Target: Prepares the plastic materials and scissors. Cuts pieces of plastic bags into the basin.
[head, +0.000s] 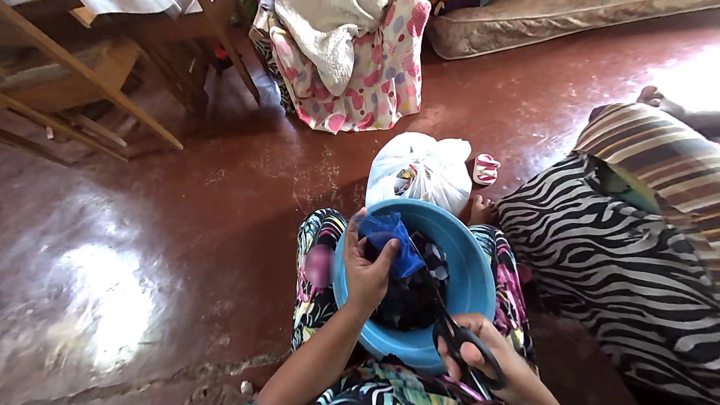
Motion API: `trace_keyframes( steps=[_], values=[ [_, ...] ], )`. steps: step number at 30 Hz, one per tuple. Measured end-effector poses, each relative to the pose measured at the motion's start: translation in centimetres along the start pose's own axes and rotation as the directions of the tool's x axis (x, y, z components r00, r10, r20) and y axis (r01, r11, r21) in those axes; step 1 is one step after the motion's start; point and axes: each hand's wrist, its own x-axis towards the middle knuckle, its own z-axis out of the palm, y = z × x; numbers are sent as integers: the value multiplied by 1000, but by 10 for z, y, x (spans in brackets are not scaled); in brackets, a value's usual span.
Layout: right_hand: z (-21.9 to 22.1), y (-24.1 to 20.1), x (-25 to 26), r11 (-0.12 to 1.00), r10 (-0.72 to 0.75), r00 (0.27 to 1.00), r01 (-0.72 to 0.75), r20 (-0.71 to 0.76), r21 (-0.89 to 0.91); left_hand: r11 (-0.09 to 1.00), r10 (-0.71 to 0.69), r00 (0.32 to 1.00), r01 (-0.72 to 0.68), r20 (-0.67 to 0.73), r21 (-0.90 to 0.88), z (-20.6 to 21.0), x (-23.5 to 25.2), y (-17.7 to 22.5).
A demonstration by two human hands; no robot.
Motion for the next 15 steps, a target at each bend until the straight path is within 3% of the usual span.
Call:
trace_keyframes(
  steps=[8,15],
  values=[
    [-1,3,1,1000,-1,999,0,35,28,992,51,984,-70,170,109,-1,-10,-1],
    [5,4,2,998,-45,997,48,-61,50,995,-19,991,6,134,100,-1,-8,1]
  ],
)
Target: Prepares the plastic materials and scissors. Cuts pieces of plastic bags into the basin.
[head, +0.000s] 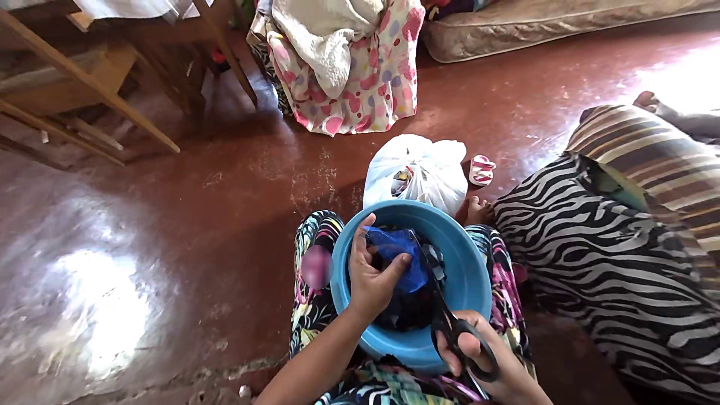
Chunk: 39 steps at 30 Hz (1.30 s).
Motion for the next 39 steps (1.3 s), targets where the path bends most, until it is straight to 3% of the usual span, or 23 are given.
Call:
trace_keyframes(
  steps=[8,14,18,23,27,32,39],
  values=[
    [-4,1,0,999,-9,1000,8,19,40,994,72,994,-79,85,79,-1,-4,-3],
    [-1,-3,1,1000,-20,996,20,-82,4,986,50,986,-74,157,150,-3,-3,2],
    [-8,-11,-5,989,-45,998,36,-54,-146,978,-4,984,-33,177,204,-13,8,11],
    [-19,-20,-17,928,63,997,-78,-54,-365,973,9,989,-43,146,229,-34,31,26],
    [-17,-19,-17,882,122,991,-131,-50,-452,970,26,958,-93,285,224,-41,42,30],
    [-14,-20,-14,871,168,985,-161,-26,-465,960,-60,875,-82,480,269,-44,52,35],
    [-12,-18,-13,889,144,986,-166,-84,-427,958,-119,819,-55,561,283,-50,60,42]
  ],
)
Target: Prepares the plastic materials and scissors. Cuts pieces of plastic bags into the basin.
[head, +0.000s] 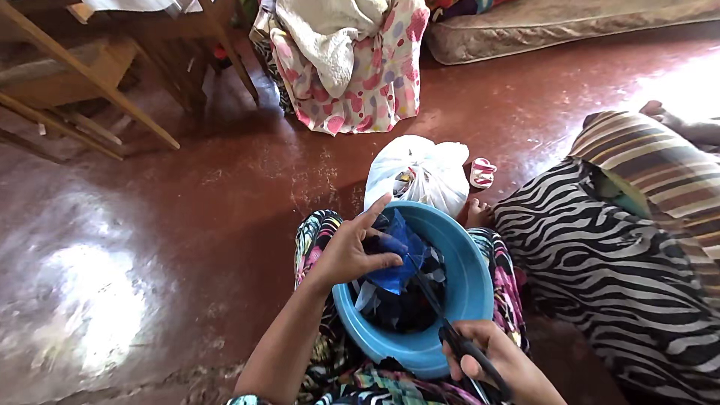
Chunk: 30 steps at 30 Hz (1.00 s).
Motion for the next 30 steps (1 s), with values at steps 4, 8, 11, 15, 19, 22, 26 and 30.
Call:
trace_keyframes(
  steps=[4,8,11,15,19,22,26,30],
  values=[
    [4,-2,1,999,52,998,-51,-44,11,1000,4,999,-3,36,-31,-5,1,-3],
    [9,-2,3,998,62,993,-59,-101,24,998,-39,999,38,-26,-49,-3,1,-4],
    [13,-3,4,999,47,984,-46,-172,12,953,-230,955,181,-189,-244,11,-2,-2],
    [20,-7,6,997,37,962,-53,-272,-50,805,-462,867,320,-190,-499,37,-13,-2],
    [22,-8,6,993,70,949,-97,-308,-72,763,-520,798,274,-304,-586,55,-16,4],
    [22,-8,7,991,85,951,-111,-297,-72,804,-505,753,233,-421,-548,56,-11,4],
    [18,-2,6,991,73,977,-94,-202,-95,896,-396,774,207,-494,-393,56,-13,-1],
    [16,2,7,994,59,987,-72,-150,-86,940,-319,796,197,-515,-278,60,-15,0]
  ],
)
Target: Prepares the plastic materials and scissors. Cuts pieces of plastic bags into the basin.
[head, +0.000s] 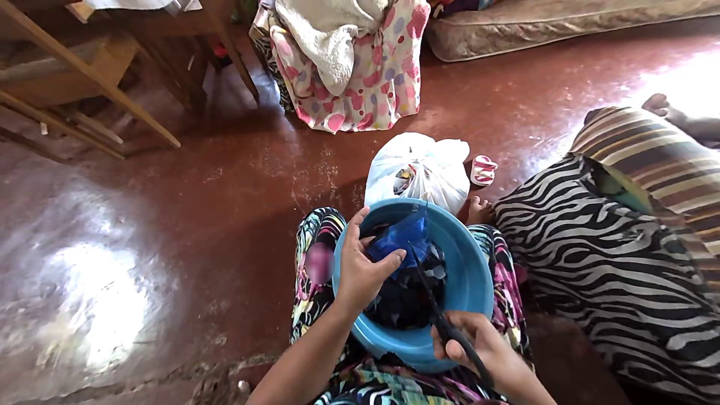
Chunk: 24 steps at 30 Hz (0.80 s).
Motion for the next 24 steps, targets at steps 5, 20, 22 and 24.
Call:
trace_keyframes(
  steps=[5,20,22,24],
  values=[
    [1,-2,3,999,-31,999,31,15,15,999,18,999,-20,34,48,4,-4,3],
    [0,-2,7,995,-40,999,37,27,89,986,-165,974,165,152,16,-2,3,8],
    [0,-5,8,996,-21,1000,20,14,83,985,-174,972,173,160,21,-2,3,8],
    [1,-5,8,996,-13,1000,15,-14,87,985,-174,972,173,158,18,-4,4,8]
  ],
)
